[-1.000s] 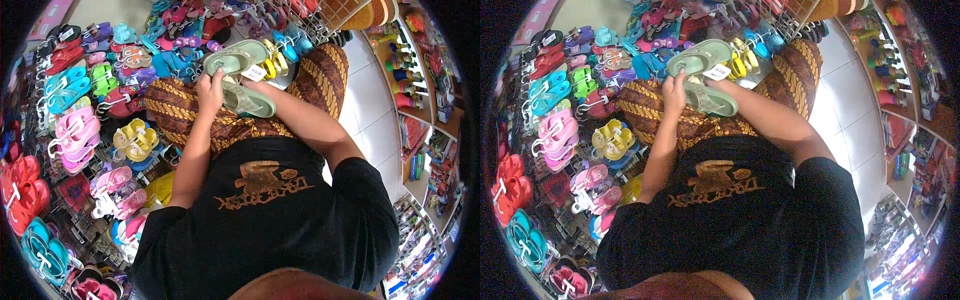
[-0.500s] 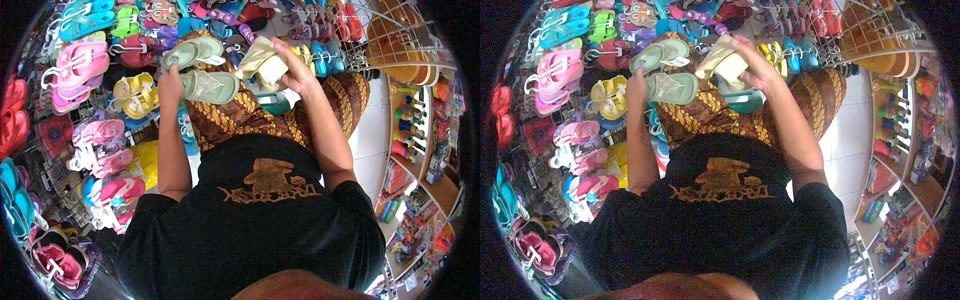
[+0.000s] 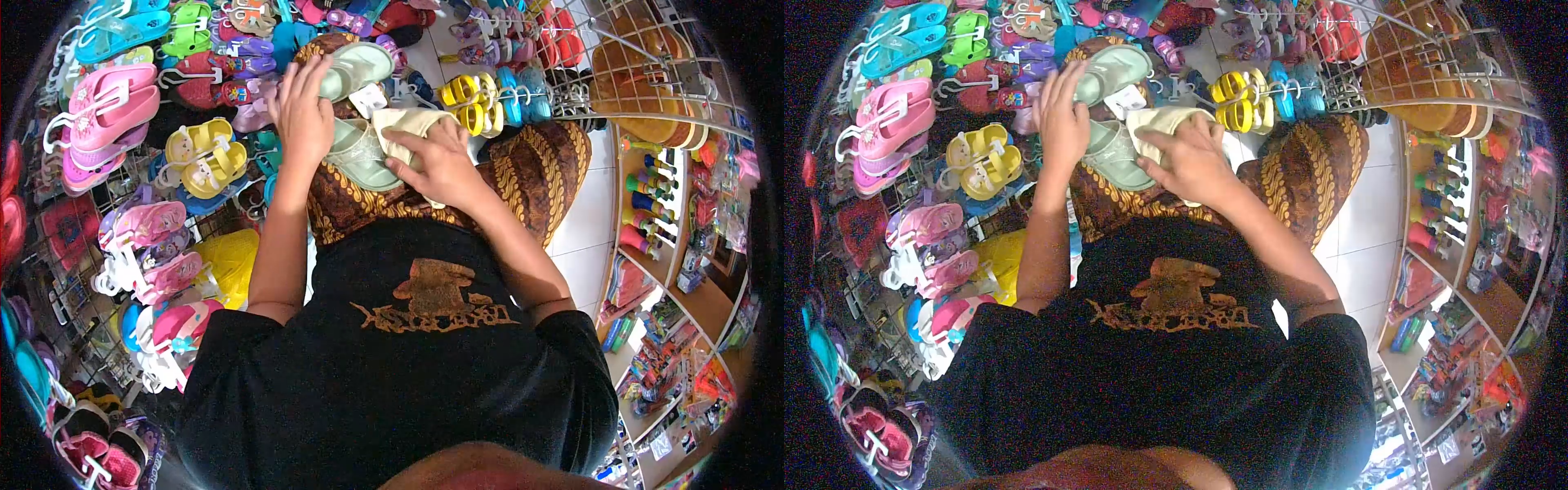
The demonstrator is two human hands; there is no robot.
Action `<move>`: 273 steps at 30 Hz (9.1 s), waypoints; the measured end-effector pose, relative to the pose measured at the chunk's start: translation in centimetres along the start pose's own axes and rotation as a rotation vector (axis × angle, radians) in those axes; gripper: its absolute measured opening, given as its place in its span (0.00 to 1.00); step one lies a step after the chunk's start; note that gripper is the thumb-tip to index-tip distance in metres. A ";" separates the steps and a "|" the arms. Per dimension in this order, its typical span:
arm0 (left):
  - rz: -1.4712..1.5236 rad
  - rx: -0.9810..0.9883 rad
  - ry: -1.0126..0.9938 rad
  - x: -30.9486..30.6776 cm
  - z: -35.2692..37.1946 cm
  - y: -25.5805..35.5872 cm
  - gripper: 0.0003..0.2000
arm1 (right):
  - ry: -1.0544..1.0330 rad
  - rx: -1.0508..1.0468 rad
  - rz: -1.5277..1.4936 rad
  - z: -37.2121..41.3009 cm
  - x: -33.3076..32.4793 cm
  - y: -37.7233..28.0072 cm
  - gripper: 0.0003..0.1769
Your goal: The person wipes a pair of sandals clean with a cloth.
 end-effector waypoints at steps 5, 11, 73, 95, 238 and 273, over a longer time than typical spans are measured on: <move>0.353 -0.267 -0.272 1.1 -1.0 -1.2 0.35 | -0.108 0.039 -0.341 1.4 1.4 1.9 0.44; -0.026 -0.066 -0.525 -1.8 -0.7 2.2 0.73 | -0.166 0.136 -0.619 2.7 3.2 2.0 0.64; 0.400 0.044 -0.252 1.3 2.3 2.3 0.49 | 0.068 -0.392 0.064 3.9 1.2 1.3 0.37; 0.402 -0.036 -0.291 0.2 2.1 2.9 0.55 | -0.178 0.195 -0.710 3.7 -4.4 8.0 0.32; 0.362 -0.207 -0.148 -0.9 1.6 0.3 0.30 | 0.280 -0.441 -0.034 -8.9 -2.5 -0.5 0.25; 0.326 -0.274 -0.086 1.2 0.7 0.6 0.23 | 0.200 -0.279 -0.140 -6.0 0.3 0.1 0.30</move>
Point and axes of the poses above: each hand's wrist, its own z-axis away from the middle knuckle, its own x-axis out of the palm, y = z × x, the point moved 4 cm from there along -z, towards the middle knuckle, and after that the axes turned 11 degrees about y, right-handed, at the moved point
